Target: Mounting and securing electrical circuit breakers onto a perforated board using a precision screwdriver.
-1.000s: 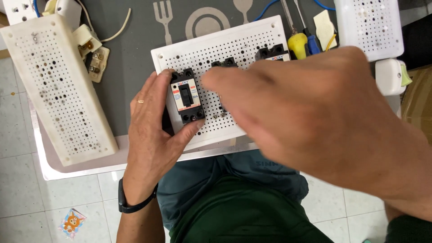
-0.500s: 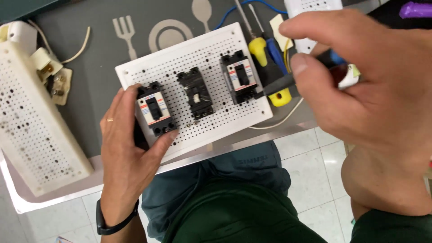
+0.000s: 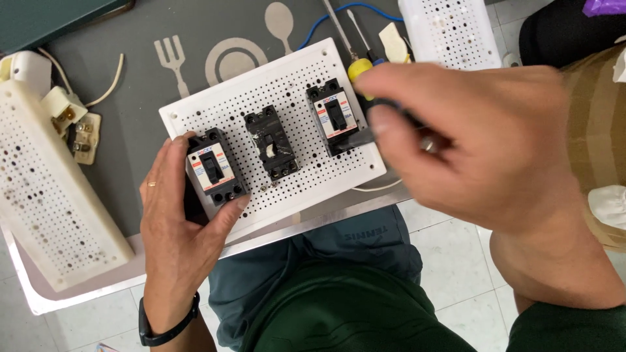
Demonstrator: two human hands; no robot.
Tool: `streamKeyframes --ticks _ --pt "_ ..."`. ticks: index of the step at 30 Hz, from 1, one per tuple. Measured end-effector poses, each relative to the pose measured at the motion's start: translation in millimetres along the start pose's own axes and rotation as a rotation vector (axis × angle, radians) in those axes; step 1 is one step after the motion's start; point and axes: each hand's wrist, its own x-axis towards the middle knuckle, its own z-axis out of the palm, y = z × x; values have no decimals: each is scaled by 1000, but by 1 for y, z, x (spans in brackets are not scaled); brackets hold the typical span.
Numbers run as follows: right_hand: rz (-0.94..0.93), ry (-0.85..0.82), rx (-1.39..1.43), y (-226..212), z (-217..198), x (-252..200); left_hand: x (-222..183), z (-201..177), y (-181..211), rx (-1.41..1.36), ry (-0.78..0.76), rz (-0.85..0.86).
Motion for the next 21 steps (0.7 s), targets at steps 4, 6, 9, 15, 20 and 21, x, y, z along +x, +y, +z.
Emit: streamKeyframes --ticks 4,6,9,15,20,21 --pt "-217 -10 -90 0 2 8 3 -1 4 -5 -14 -36" --pt "-250 -42 -140 -4 1 12 1 -1 3 -3 -16 -39" --pt "-331 -14 -56 -7 3 21 1 0 2 5 -3 -13" --pt "-423 -236 10 -7 -4 41 1 0 4 -12 7 5" --pt "-413 -391 217 -11 -8 41 -1 0 2 3 16 39" --pt "-410 -390 215 -10 -5 37 -1 0 3 2 14 41"
